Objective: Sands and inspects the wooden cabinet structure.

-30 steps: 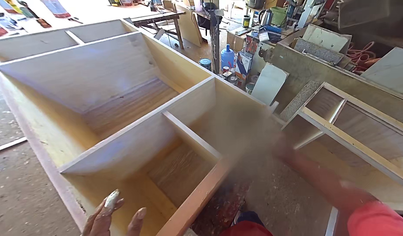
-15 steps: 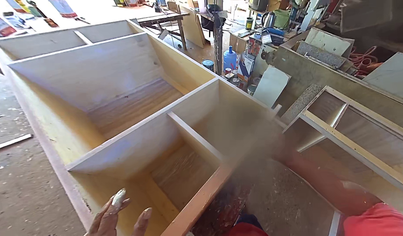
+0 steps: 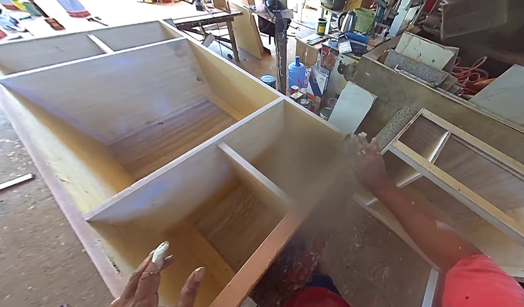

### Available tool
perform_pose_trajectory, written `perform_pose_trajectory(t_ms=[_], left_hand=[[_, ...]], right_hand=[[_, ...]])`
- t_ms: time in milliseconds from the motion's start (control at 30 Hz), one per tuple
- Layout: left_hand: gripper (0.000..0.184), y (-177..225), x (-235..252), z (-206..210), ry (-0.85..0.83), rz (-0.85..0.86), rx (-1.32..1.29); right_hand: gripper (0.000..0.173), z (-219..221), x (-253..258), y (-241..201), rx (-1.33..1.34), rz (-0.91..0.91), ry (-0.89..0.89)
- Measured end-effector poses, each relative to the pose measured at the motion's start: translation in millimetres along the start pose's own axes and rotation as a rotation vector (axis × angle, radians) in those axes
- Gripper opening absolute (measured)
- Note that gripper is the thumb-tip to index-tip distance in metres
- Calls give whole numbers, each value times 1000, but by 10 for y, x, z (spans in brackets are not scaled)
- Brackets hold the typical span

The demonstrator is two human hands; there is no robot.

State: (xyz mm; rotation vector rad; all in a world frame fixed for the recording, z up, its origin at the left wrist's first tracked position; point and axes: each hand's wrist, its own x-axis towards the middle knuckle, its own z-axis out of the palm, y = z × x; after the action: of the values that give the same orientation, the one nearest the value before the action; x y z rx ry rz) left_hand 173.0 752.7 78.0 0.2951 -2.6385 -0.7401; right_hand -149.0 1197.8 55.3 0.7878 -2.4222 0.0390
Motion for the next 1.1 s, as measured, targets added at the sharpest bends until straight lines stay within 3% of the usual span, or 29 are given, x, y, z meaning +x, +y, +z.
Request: perform_pose_trajectory(t_ms=[100, 200, 300, 367, 433, 500, 567, 633, 700, 767, 833, 900, 933, 1000, 1033, 1100], left_hand=[[79, 2, -16, -20, -12, -4, -1], [79, -7, -27, -16, -27, -9, 41], [79, 28, -13, -35, -51, -13, 52], [78, 27, -19, -45, -49, -6, 41], [78, 5, -31, -37, -47, -18, 34], [79, -10, -24, -39, -44, -31, 42], [79, -8, -28, -39, -34, -36, 40], [79, -4, -27, -33, -41, -42, 46], [80, -12, -26, -17, -33, -32, 51], [80, -8, 4, -33, -15, -14, 49], [79, 19, 9, -39, 0, -12, 44], [79, 30, 23, -41, 11, -18, 51], [80, 30, 33, -33, 11, -21, 52], [82, 41, 12, -19, 3, -33, 42], [81, 40, 13, -36, 4, -22, 24], [72, 90, 25, -110, 3, 29, -58]], right_hand=[[41, -284, -310, -817, 204, -187, -33], [45, -555, -405, -1171, 225, -292, -64], [39, -656, -292, -945, 191, -270, -35], [40, -517, -135, -494, 107, -143, -8], [53, -332, -89, -149, 29, 31, -107], [59, -362, -182, -369, 65, 41, -142], [47, -454, -285, -669, 142, -81, -67], [42, -408, -240, -491, 117, -90, -24], [47, -278, -150, -204, 21, 44, -74], [53, -310, -190, -431, 55, 77, -93], [42, -440, -341, -884, 189, -61, -30], [36, -446, -304, -815, 188, -151, 31], [39, -392, -219, -566, 146, -105, 24], [49, -308, -7, 17, 63, 164, -148], [52, -354, 100, 183, 145, 347, -194], [53, -619, 287, 144, 615, 709, -73]])
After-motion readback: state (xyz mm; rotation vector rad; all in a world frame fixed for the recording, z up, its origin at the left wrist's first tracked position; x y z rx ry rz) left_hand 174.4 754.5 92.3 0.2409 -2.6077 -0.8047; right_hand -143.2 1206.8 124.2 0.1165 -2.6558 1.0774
